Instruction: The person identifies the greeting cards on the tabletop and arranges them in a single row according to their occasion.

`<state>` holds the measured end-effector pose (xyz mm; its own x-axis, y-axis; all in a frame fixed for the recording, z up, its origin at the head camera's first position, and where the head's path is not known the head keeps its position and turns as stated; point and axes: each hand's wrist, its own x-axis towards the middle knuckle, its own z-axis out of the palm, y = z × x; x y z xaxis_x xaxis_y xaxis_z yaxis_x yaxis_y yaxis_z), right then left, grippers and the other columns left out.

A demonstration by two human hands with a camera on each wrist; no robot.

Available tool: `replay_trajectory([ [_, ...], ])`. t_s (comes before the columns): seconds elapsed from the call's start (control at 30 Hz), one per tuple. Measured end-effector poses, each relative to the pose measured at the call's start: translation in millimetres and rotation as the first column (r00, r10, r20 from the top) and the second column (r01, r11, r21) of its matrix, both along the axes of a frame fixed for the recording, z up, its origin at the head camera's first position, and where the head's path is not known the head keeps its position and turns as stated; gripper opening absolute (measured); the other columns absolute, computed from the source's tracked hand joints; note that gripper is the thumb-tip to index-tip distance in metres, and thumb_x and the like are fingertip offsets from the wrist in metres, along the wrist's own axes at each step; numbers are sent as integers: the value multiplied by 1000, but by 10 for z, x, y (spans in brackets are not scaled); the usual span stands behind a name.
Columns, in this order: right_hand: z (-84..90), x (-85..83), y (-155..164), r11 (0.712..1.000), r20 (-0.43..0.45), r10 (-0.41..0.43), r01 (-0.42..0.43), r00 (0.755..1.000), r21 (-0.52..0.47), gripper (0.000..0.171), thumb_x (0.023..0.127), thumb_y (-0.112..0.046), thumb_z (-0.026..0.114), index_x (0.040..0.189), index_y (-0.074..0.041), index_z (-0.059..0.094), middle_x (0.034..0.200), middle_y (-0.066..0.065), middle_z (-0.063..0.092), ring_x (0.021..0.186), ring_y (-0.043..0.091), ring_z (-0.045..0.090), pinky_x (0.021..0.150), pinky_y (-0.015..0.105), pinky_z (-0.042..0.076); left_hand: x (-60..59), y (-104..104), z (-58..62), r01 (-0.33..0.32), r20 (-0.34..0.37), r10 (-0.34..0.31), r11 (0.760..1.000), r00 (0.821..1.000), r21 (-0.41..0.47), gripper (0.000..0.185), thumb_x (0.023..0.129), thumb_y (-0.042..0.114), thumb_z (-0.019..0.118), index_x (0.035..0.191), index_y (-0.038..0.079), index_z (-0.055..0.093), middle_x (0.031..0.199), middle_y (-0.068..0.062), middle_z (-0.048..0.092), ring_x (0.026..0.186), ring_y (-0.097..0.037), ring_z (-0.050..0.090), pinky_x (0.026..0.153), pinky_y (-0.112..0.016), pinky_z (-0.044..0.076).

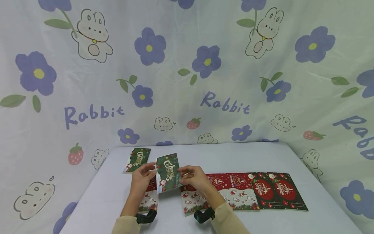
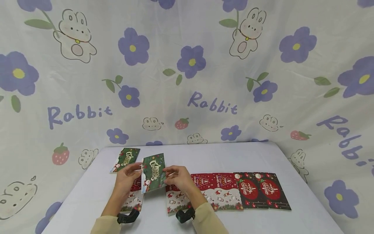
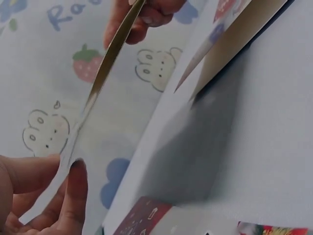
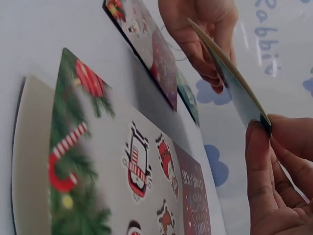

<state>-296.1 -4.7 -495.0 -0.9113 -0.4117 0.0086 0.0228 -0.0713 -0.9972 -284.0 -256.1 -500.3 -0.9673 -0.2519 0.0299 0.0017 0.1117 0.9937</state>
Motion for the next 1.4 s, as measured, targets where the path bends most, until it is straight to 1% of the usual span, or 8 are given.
replay_trajectory([
  [0.17,8,-31,54,998,-5,-55,55,998,10,42,89,14,72,130,6,67,114,17,66,92,17,69,84,31,60,-17,44,-45,72,-3,-72,997,997,5,33,99,-3,69,131,-3,68,127,-20,66,98,-12,67,82,-23,56],
  [0.23,-7,-55,69,997,-5,-75,75,997,16,43,89,13,72,131,6,67,115,17,65,92,17,68,84,31,60,-22,66,-59,99,1,-99,995,995,1,32,98,-3,70,130,-3,69,127,-19,67,98,-14,67,82,-26,56],
  [0.33,-35,-94,87,994,1,-106,106,994,23,43,89,13,73,130,4,68,115,15,64,91,15,67,82,30,60,-23,102,-61,133,5,-133,991,991,-1,31,97,-3,72,128,-4,69,126,-18,67,97,-16,67,81,-28,57],
  [0.5,-52,-127,110,989,7,-144,144,990,27,41,90,11,73,130,3,68,116,16,63,90,15,67,81,29,59,-2,149,-31,169,22,-169,986,985,-1,29,96,-5,72,126,-5,70,126,-18,68,97,-18,67,79,-30,57],
  [0.67,-42,-114,124,987,15,-156,156,988,26,42,91,10,73,132,4,67,118,17,62,91,17,67,80,30,58,12,176,-19,179,42,-179,984,983,-10,27,95,-6,72,122,-6,72,116,-18,72,92,-19,68,77,-29,57],
  [0.97,-109,-130,131,985,6,-171,171,985,24,41,92,9,74,132,2,68,118,16,62,94,17,67,81,28,57,-6,197,-40,186,55,-186,982,981,20,31,92,-12,72,122,-6,73,98,-16,74,86,-20,68,72,-28,58],
  [1.17,-125,-132,116,981,9,-187,187,982,44,41,91,8,74,131,2,69,118,16,63,94,17,68,83,27,57,5,205,-42,160,55,-161,987,985,9,31,92,-12,72,122,-7,73,99,-16,74,86,-20,67,71,-25,57],
  [1.4,-120,-128,94,974,-24,-218,219,976,66,39,89,9,75,127,5,70,115,16,64,91,15,68,80,26,56,9,211,-52,130,61,-129,992,990,-2,29,92,-10,73,121,-7,73,98,-16,74,86,-19,67,71,-24,57],
])
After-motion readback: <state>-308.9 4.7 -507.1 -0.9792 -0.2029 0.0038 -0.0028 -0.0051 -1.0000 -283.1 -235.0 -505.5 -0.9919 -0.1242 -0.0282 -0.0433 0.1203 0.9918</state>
